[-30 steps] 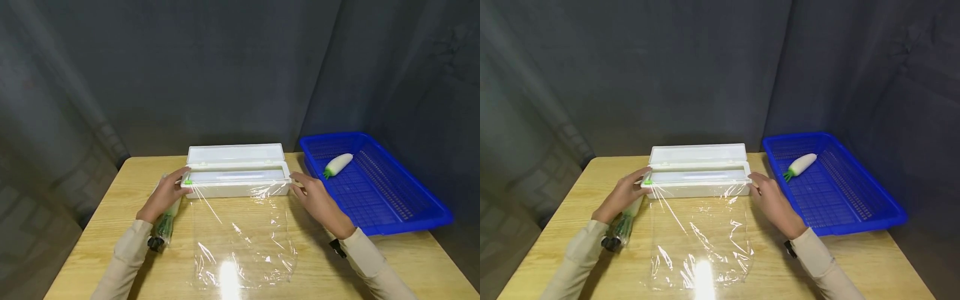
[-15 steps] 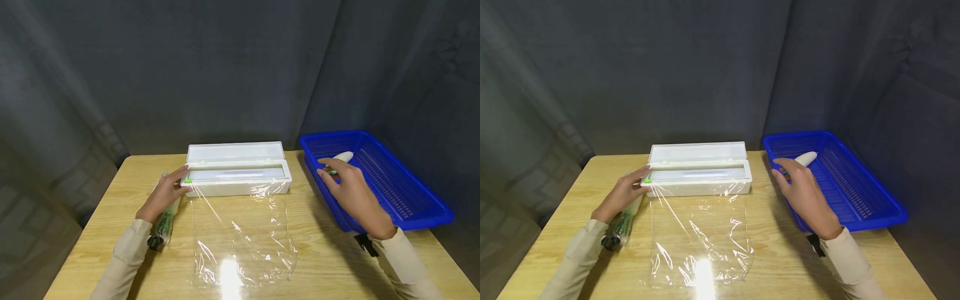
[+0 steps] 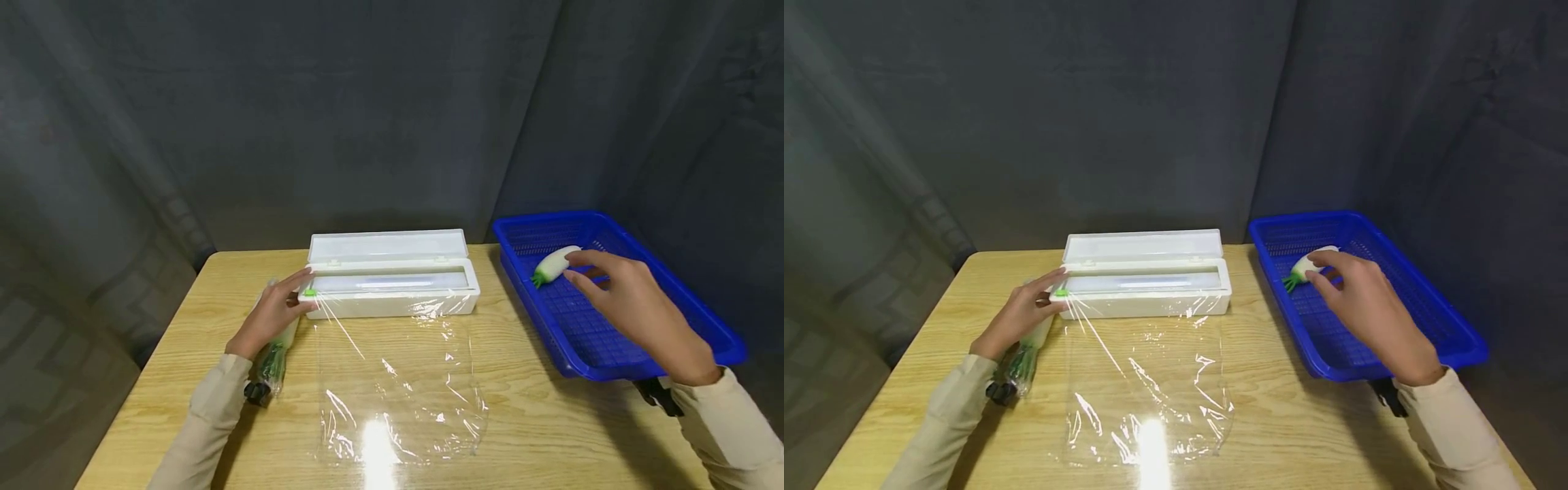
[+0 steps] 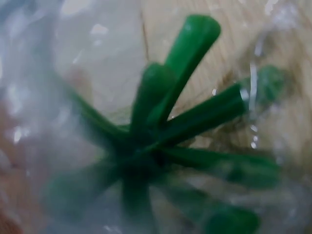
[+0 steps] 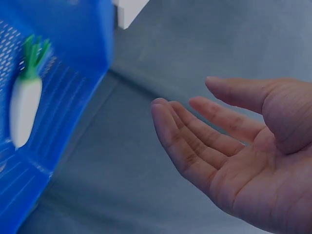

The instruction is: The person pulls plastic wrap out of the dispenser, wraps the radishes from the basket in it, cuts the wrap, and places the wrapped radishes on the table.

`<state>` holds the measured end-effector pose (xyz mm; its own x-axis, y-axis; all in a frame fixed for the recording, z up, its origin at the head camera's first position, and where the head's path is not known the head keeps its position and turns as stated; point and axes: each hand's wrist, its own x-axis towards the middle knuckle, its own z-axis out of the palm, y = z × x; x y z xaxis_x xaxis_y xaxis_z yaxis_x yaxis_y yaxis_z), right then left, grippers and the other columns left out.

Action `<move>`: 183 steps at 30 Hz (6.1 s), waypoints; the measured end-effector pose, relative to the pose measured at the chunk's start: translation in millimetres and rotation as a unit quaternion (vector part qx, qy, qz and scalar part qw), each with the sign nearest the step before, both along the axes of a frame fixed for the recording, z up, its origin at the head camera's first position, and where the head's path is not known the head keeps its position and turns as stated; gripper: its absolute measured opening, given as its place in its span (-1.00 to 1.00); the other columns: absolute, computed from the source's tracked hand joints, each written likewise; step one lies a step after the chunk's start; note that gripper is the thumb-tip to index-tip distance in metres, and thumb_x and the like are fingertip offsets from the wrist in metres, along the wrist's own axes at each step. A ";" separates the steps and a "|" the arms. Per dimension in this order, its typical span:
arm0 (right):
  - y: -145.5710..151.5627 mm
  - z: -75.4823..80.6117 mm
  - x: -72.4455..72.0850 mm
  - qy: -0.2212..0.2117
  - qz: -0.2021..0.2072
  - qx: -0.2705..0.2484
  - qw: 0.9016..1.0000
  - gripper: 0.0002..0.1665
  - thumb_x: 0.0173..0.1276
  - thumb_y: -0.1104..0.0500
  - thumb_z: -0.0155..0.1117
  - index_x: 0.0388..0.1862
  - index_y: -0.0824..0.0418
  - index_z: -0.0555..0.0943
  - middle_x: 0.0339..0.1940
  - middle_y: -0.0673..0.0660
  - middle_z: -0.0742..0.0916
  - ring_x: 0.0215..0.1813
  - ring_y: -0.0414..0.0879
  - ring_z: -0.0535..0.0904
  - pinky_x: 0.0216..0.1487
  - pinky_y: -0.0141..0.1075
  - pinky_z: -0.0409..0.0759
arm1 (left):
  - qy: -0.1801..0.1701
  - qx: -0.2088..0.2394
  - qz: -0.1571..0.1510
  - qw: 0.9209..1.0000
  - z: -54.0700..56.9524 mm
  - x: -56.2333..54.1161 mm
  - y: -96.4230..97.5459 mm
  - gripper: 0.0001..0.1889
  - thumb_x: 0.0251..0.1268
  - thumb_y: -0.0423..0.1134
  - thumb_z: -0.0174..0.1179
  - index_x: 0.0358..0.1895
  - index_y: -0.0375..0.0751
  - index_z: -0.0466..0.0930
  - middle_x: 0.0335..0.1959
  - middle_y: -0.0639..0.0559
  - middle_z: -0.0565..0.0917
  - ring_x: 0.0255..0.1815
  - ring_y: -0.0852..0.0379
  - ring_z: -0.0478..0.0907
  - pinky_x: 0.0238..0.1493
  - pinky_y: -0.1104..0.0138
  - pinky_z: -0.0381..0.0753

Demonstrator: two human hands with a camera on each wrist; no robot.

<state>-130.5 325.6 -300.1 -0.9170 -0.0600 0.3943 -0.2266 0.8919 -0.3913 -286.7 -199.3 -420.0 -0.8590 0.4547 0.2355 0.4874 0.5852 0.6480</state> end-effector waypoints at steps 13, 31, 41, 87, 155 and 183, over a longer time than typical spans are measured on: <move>39.4 -10.0 -15.7 -0.042 -0.015 0.035 0.998 -0.73 0.51 0.32 0.33 0.10 0.43 0.67 0.03 0.52 0.73 -0.09 0.43 0.70 -0.21 0.22 0.64 | -0.017 -0.006 0.003 1.000 -0.2 -0.5 -2.1 -0.28 0.45 -0.27 0.35 0.60 -0.24 0.29 0.66 -0.18 0.24 0.14 -0.20 0.68 0.29 -0.16 0.54; 57.0 -26.1 -48.2 0.031 0.060 0.118 0.991 -0.54 0.21 0.56 0.46 0.11 0.53 0.61 0.01 0.51 0.69 0.05 0.42 0.62 -0.04 0.28 0.59 | 0.002 -0.028 0.001 1.000 4.4 -0.2 -2.9 -0.29 0.48 -0.28 0.33 0.61 -0.26 0.27 0.66 -0.17 0.24 -0.12 0.04 0.66 0.07 0.09 0.62; 66.1 -28.5 -68.7 -0.021 0.069 0.165 0.984 -0.45 0.23 0.56 0.44 0.21 0.52 0.56 0.14 0.58 0.62 0.17 0.51 0.53 0.07 0.35 0.53 | 0.002 -0.019 -0.006 1.000 3.8 1.5 0.2 -0.31 0.49 -0.30 0.32 0.59 -0.31 0.28 0.65 -0.22 0.24 -0.14 0.03 0.63 -0.09 0.24 0.62; 82.6 -89.8 -136.1 -0.034 0.107 0.302 0.947 -0.72 0.15 0.57 0.29 -0.22 0.31 0.72 -0.21 0.31 0.71 -0.12 0.31 0.58 -0.15 0.21 0.65 | 0.009 -0.030 0.004 1.000 2.2 6.7 -1.5 -0.32 0.49 -0.29 0.31 0.59 -0.27 0.29 0.65 -0.19 0.25 -0.04 -0.01 0.73 -0.02 0.10 0.69; -17.7 -19.9 -116.4 0.109 0.209 0.223 0.946 -0.37 0.10 0.18 0.68 0.14 0.27 0.63 -0.17 0.23 0.72 -0.19 0.07 0.60 -0.30 -0.01 0.67 | -0.004 -0.027 0.000 1.000 7.5 6.9 0.0 -0.32 0.50 -0.30 0.29 0.59 -0.28 0.27 0.66 -0.20 0.18 -0.04 -0.04 0.69 0.12 0.02 0.62; -127.5 -42.5 -76.5 0.124 0.323 0.314 0.884 -0.40 0.22 -0.03 0.63 0.11 0.22 0.61 -0.21 0.03 0.76 -0.14 -0.04 0.65 -0.02 -0.10 0.66 | -0.001 -0.026 -0.005 1.000 6.2 4.3 2.2 -0.33 0.50 -0.28 0.29 0.59 -0.26 0.29 0.66 -0.19 0.19 -0.15 -0.03 0.67 0.57 -0.33 -0.04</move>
<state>-207.1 198.1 -342.6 -0.5018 -0.8177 0.2821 -0.7773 0.5694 0.2677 -282.4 -197.1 -413.8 -0.8546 0.4748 0.2103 0.4925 0.6128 0.6180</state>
